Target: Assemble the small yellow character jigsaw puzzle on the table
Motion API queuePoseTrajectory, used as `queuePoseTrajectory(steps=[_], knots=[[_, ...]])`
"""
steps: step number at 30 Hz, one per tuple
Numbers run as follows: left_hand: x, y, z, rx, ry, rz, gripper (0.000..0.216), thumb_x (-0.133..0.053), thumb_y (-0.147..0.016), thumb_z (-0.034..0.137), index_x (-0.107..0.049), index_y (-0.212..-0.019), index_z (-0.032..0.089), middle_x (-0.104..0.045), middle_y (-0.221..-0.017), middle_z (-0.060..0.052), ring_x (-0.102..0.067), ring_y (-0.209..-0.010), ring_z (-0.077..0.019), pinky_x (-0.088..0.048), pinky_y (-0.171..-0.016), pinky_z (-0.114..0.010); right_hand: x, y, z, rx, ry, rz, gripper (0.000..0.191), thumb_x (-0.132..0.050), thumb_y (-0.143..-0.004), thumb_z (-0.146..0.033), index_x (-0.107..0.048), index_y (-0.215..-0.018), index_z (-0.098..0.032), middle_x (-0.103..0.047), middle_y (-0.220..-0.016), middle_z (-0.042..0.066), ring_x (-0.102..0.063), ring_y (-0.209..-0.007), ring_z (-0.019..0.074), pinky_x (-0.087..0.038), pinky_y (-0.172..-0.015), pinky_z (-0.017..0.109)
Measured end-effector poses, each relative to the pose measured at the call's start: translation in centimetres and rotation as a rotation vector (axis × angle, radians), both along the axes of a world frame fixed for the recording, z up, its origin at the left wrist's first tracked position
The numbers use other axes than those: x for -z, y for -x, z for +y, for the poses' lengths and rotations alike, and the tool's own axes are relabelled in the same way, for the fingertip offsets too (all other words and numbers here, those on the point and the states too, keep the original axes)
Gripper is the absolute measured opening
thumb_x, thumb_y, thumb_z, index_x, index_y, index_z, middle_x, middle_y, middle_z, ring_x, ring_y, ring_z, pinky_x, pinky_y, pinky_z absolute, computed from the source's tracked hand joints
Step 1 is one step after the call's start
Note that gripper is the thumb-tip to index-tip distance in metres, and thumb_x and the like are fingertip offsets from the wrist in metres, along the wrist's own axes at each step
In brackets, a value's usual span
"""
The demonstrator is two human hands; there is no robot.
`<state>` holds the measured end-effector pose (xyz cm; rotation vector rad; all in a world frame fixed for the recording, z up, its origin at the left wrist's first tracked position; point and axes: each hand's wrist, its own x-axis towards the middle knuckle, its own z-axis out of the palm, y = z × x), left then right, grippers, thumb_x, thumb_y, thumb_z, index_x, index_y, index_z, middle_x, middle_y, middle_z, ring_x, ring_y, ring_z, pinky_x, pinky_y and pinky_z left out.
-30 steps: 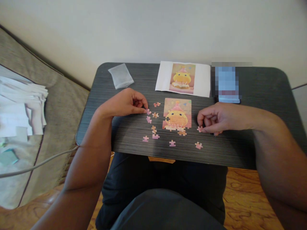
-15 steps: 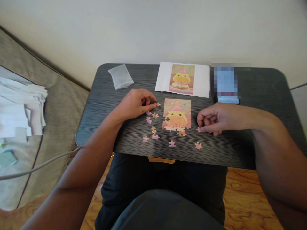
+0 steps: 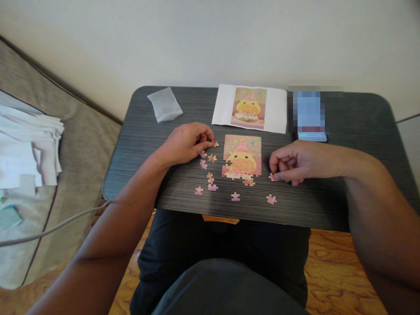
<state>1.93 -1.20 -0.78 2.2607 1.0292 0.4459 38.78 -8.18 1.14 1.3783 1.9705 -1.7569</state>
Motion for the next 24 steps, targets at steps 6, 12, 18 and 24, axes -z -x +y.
queuePoseTrajectory(steps=[6, 12, 18, 24], knots=[[-0.02, 0.25, 0.09, 0.001, 0.048, -0.018, 0.011, -0.074, -0.094, 0.030, -0.077, -0.099, 0.021, -0.064, -0.073, 0.001, -0.052, -0.063, -0.0105, -0.037, -0.060, -0.027, -0.43, 0.19, -0.09, 0.014, -0.004, 0.005, 0.043, -0.082, -0.084, -0.064, -0.072, -0.096, -0.023, -0.076, -0.079, 0.000, -0.073, -0.066, 0.0178, -0.049, -0.059, 0.028], [-0.30, 0.28, 0.12, 0.009, 0.130, 0.009, 0.020, -0.071, -0.096, 0.039, -0.075, -0.102, 0.020, -0.063, -0.070, 0.001, -0.052, -0.062, -0.0110, -0.038, -0.058, -0.027, -0.39, 0.08, -0.26, -0.034, -0.071, 0.021, 0.041, -0.080, -0.088, -0.061, -0.068, -0.103, -0.025, -0.072, -0.070, -0.004, -0.068, -0.062, 0.0148, -0.045, -0.057, 0.026], [-0.40, 0.37, 0.10, 0.021, 0.186, 0.004, 0.022, -0.070, -0.096, 0.040, -0.075, -0.104, 0.020, -0.063, -0.071, 0.000, -0.054, -0.063, -0.0119, -0.040, -0.058, -0.027, -0.29, 0.28, -0.37, -0.026, -0.093, 0.021, 0.035, -0.080, -0.089, -0.055, -0.068, -0.102, -0.024, -0.072, -0.068, -0.004, -0.069, -0.059, 0.0154, -0.046, -0.055, 0.026], [-0.78, 0.21, -0.09, 0.022, 0.159, 0.029, 0.022, -0.072, -0.093, 0.038, -0.078, -0.101, 0.019, -0.063, -0.070, 0.001, -0.052, -0.061, -0.0106, -0.038, -0.056, -0.026, -0.38, 0.30, -0.37, -0.008, -0.079, 0.033, 0.032, -0.080, -0.089, -0.053, -0.071, -0.099, -0.024, -0.072, -0.067, -0.004, -0.068, -0.058, 0.0149, -0.046, -0.054, 0.026]])
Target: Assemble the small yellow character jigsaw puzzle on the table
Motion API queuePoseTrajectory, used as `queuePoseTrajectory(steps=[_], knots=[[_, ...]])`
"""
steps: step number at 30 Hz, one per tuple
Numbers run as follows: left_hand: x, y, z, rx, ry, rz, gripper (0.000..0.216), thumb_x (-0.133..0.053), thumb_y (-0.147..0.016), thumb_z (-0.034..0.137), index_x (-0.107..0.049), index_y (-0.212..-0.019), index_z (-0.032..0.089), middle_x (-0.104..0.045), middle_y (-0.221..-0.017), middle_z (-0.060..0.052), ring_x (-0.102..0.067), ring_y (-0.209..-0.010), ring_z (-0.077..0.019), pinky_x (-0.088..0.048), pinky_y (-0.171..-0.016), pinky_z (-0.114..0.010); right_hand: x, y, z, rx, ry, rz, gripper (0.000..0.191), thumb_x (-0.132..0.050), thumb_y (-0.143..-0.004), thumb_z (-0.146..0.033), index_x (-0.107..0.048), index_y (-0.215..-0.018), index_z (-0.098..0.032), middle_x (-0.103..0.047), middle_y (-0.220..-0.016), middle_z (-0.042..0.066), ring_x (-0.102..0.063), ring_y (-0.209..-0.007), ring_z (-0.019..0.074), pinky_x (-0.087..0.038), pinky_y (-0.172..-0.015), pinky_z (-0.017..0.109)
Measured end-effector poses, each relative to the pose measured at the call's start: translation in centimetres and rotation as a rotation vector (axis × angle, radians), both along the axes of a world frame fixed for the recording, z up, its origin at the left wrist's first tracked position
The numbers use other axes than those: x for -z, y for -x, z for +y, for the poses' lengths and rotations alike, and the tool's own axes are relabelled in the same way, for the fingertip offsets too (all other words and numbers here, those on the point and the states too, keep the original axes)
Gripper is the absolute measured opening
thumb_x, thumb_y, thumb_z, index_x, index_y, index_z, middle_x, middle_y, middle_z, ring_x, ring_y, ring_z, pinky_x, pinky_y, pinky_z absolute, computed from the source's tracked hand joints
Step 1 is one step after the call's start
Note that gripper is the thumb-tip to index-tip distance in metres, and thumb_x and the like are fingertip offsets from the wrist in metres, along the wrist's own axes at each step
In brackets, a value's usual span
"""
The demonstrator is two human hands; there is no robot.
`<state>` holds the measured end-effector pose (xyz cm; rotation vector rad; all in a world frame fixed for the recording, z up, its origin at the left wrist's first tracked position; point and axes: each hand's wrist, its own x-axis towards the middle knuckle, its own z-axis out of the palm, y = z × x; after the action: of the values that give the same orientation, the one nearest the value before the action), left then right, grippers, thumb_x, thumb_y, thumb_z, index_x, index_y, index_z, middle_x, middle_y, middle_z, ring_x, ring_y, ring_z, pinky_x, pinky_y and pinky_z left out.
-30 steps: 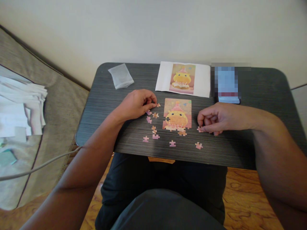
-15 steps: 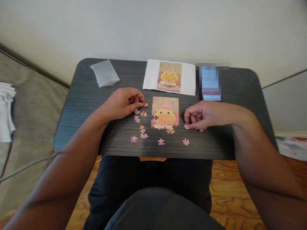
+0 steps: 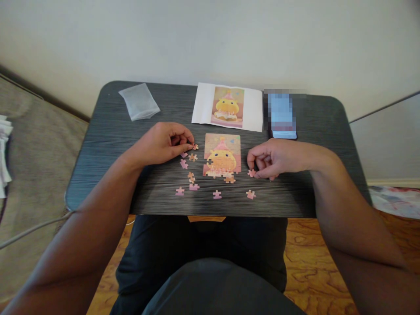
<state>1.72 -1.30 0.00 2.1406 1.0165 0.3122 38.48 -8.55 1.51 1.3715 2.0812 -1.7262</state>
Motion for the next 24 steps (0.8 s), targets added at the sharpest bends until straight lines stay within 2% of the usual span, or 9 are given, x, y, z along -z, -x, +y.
queuePoseTrajectory(steps=[15, 24], knots=[[1.0, 0.3, 0.5, 0.017, -0.035, -0.039, 0.019, -0.073, -0.090, 0.035, -0.078, -0.099, 0.019, -0.059, -0.067, 0.003, -0.048, -0.058, -0.0100, -0.036, -0.053, -0.025, 0.4, -0.3, 0.2, 0.002, 0.026, 0.055, 0.037, -0.082, -0.089, -0.057, -0.072, -0.100, -0.023, -0.076, -0.070, -0.002, -0.074, -0.062, 0.0178, -0.057, -0.057, 0.028], [2.0, 0.7, 1.0, 0.019, 0.049, -0.156, 0.017, -0.076, -0.090, 0.031, -0.079, -0.100, 0.018, -0.063, -0.067, 0.001, -0.049, -0.057, -0.0096, -0.036, -0.051, -0.025, 0.2, -0.2, 0.2, 0.010, 0.034, 0.052, 0.036, -0.083, -0.088, -0.056, -0.076, -0.102, -0.024, -0.076, -0.071, -0.002, -0.073, -0.062, 0.0164, -0.059, -0.059, 0.028]])
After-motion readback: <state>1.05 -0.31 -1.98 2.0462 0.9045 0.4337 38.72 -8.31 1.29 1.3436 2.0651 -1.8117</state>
